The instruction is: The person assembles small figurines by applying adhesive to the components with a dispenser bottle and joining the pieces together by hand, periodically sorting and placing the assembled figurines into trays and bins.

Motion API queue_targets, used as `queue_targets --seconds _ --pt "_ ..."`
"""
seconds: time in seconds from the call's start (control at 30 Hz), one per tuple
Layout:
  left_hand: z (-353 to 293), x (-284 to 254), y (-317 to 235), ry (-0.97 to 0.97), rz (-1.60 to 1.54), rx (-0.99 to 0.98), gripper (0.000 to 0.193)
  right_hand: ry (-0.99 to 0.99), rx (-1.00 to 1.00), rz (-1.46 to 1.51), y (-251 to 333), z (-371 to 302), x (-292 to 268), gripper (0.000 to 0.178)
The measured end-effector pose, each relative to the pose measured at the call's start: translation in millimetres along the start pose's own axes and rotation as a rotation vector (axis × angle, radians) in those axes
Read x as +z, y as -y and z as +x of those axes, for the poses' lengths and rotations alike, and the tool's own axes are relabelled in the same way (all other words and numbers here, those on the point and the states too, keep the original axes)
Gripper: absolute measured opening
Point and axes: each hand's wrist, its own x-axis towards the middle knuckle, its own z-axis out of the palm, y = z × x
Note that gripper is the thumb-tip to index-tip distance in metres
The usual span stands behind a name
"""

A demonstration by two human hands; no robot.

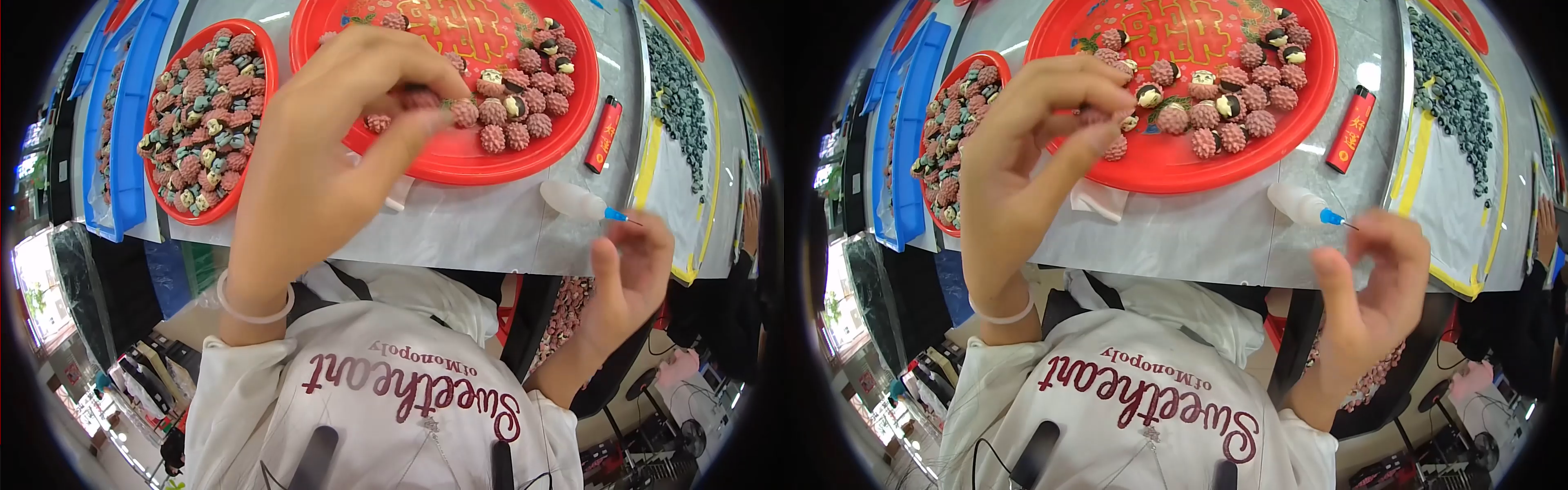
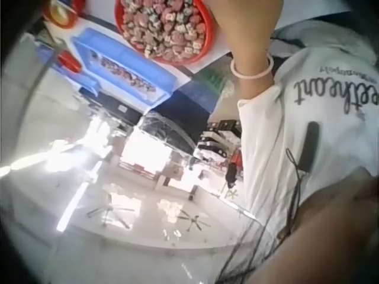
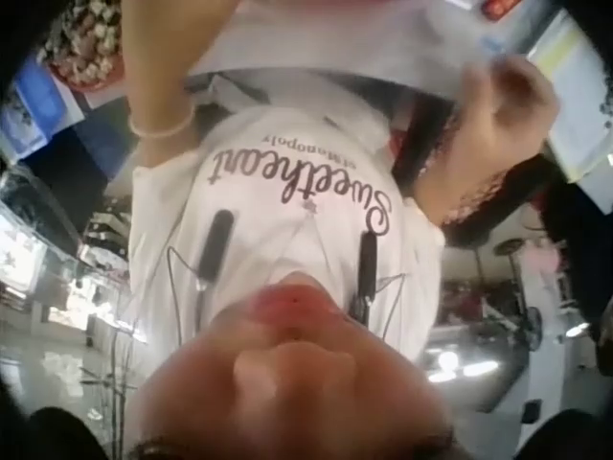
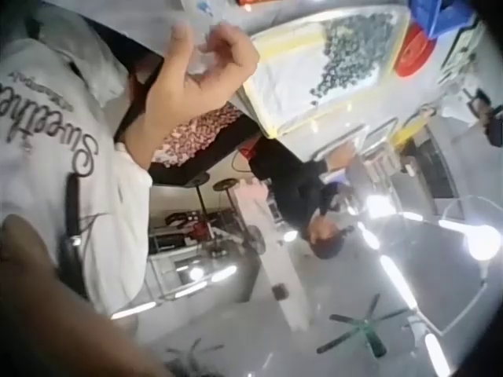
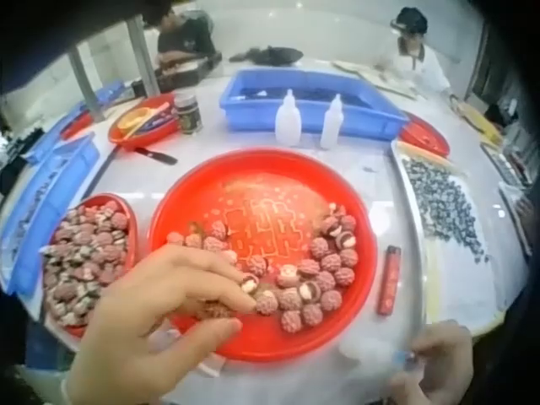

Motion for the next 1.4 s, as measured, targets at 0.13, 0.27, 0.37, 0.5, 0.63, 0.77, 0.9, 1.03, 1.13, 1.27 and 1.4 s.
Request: queue_targets --seconds 0.13,0.27,0.37,0.5,0.63,0.77,0.9,1.03,1.13,1.27,1.4 --pt "-17.2 7.3 -11.8 0.08 -0.484 -0.088 0.022 0.248 -0.148 -0.252 -8.8 9.6 15.2 0.027" --pt "-31.9 26.1 -24.7 0.042 -0.967 -0.442 0.026 0.428 0.002 -0.001 -4.0 2.7 10.8 0.039" --pt "-39.5 31.9 -20.1 0.065 -1.146 -0.506 0.029 0.368 0.313 0.2 22.3 -3.6 -1.0 0.055" --pt "-47.2 38.1 -10.4 0.091 -1.112 -0.331 0.035 0.263 0.111 0.017 26.9 -4.9 -11.9 0.064" --pt "-46.7 41.4 -15.3 0.053 -1.125 -0.39 0.035 0.181 0.021 -0.039 29.3 -1.9 -18.0 0.064" --pt "-49.3 43.0 -15.7 0.076 -1.218 -0.473 0.034 0.325 -0.118 0.065 22.2 5.5 -25.9 0.06" --pt "-52.8 47.3 -13.1 0.046 -1.196 -0.414 0.034 0.386 -0.158 0.159 20.4 4.9 -21.6 0.054" --pt "-51.2 44.9 -14.3 0.047 -1.205 -0.459 0.033 0.315 -0.073 0.165 25.9 6.0 -20.9 0.048" --pt "-51.4 46.6 -14.4 0.042 -1.167 -0.439 0.033 0.433 -0.156 0.263 22.4 9.9 -20.9 0.044" --pt "-50.5 46.8 -17.4 0.03 -1.162 -0.479 0.033 0.449 -0.313 0.0 28.9 13.6 -29.5 0.045" --pt "-49.3 46.8 -19.2 0.031 -1.188 -0.52 0.033 0.565 -0.486 -0.156 36.7 10.5 -36.4 0.047"
